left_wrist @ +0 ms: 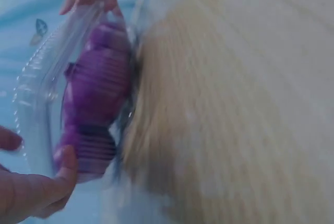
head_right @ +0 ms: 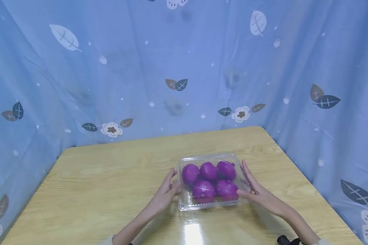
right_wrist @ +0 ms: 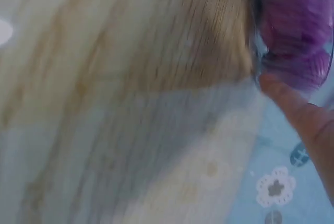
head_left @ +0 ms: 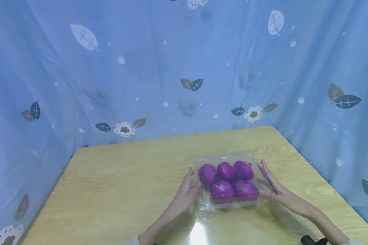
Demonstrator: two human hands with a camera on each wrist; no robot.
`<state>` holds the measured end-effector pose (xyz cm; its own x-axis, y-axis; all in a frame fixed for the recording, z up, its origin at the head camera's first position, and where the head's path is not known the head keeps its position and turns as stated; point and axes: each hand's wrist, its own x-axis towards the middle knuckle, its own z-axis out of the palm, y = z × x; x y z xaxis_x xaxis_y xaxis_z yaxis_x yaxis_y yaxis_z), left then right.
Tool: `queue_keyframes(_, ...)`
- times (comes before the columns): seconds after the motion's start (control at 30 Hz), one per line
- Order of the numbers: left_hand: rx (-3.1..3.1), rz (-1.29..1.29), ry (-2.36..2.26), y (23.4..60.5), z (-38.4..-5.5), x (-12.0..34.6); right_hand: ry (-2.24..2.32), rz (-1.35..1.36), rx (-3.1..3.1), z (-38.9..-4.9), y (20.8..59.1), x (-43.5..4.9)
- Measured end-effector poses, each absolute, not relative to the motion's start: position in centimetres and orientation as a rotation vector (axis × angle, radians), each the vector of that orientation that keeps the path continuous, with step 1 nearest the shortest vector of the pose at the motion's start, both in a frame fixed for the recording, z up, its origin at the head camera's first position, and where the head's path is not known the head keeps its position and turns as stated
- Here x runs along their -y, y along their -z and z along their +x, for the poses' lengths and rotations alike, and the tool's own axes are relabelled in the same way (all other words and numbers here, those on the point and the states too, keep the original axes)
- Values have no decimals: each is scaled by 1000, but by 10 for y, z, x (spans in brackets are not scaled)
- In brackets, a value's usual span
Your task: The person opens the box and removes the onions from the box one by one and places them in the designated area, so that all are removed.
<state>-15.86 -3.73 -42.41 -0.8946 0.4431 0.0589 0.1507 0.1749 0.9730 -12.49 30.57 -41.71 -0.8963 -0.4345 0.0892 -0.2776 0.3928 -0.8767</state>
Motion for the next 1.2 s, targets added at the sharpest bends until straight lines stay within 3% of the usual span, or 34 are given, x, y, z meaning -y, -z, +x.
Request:
queue_keyframes(0.2,-2194,511,-1841,438,-150,27,1694,-686,-2410,-113,426,-306)
queue_keyframes(0.57,-2119,416,-1956,443,-145,12,1698,-59,-2489,-101,428,-290)
queue_keyframes(0.9,-2098,214,-2043,445,-139,7,1715,66,-2381,-105,422,-283)
queue_keyframes(1.2,-2099,251,-2064,444,-138,6,1496,178,-2770,-102,422,-280)
